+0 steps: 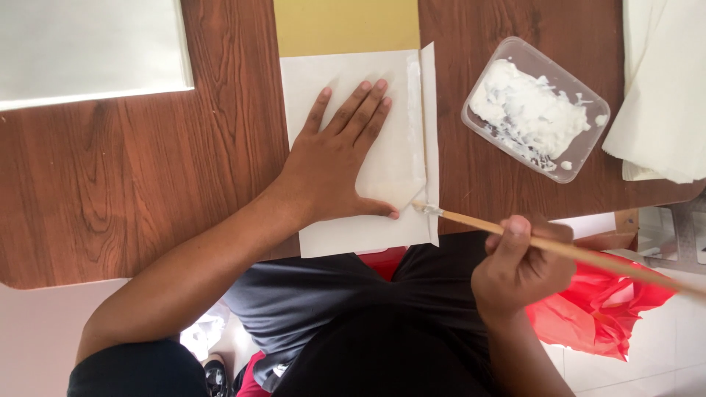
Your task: A person aligns a white sheet over a cardboard template, folds the edge, and applies glue using a brush.
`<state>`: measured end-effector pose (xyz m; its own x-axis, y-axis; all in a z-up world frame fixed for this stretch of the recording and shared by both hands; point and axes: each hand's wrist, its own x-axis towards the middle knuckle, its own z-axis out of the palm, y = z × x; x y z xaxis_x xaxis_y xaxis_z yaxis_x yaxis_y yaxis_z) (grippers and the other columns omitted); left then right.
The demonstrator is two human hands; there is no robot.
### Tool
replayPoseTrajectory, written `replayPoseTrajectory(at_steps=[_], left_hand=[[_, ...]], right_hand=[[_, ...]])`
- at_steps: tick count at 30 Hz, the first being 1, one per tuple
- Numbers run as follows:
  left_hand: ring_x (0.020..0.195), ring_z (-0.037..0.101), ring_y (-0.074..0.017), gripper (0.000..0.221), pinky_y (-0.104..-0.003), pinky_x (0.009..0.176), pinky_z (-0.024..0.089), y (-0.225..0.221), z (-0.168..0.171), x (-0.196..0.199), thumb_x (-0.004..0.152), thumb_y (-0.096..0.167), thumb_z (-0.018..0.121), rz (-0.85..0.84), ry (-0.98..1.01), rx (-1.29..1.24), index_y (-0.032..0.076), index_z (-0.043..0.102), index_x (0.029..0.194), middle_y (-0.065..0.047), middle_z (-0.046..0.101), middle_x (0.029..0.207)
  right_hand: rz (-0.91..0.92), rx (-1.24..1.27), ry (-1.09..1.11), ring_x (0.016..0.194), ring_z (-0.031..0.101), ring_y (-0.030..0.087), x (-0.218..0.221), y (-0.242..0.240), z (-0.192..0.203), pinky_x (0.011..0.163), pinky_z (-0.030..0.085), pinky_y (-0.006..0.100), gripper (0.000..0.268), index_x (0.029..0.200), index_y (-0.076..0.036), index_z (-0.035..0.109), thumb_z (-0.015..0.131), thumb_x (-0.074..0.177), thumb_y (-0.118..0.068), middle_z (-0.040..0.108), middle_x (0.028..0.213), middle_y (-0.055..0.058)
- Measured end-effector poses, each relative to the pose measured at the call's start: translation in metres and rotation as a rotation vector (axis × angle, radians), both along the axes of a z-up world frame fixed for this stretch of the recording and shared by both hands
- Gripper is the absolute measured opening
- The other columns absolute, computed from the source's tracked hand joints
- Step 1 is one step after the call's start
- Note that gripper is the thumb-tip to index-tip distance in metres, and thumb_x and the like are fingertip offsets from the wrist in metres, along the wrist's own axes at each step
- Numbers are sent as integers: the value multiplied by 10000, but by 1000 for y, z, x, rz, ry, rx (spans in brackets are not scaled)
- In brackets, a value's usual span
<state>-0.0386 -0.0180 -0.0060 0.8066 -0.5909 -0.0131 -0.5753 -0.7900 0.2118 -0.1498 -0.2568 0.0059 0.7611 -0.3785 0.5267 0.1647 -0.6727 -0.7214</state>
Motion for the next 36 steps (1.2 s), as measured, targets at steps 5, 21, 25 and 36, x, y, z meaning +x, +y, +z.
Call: replayPoseTrajectory(at_steps=[5, 21, 25, 36], left_hand=[[1595, -20, -240, 1462, -530, 1262, -63, 0, 3, 1, 701, 1033, 548, -4, 30, -3, 26, 68, 1645, -117, 13, 1731], [1593, -27, -240, 1474, -527, 1261, -75, 0, 0, 0, 695, 1073, 482, -4, 0, 25, 33, 46, 1644, -113, 5, 1731], [1596, 24, -247, 1477, -539, 1264, -35, 1, -1, 3, 664, 1075, 491, 5, -75, 11, 30, 127, 1642, -118, 67, 1730], [1548, 224, -334, 709, -720, 1180, -33, 16, -1, 26, 923, 640, 600, -30, -53, -261, 161, 552, 1445, -165, 304, 1653]], right_hand=[[86, 7, -27, 470, 466, 201, -9, -4, -1, 523, 384, 329, 284, 893, 20, 440, 521, 1115, -139, 462, 560, 120], [332, -47, -3, 520, 528, 252, -15, -22, -4, 488, 383, 334, 287, 883, -19, 442, 518, 1055, -236, 525, 598, 149], [174, -76, -61, 493, 514, 273, -3, -36, 11, 471, 366, 345, 577, 581, 41, 531, 365, 1060, -234, 490, 546, 136], [312, -194, 154, 751, 521, 237, 92, -153, 54, 739, 408, 358, 242, 1167, 122, 542, 494, 1350, -29, 553, 860, 180]])
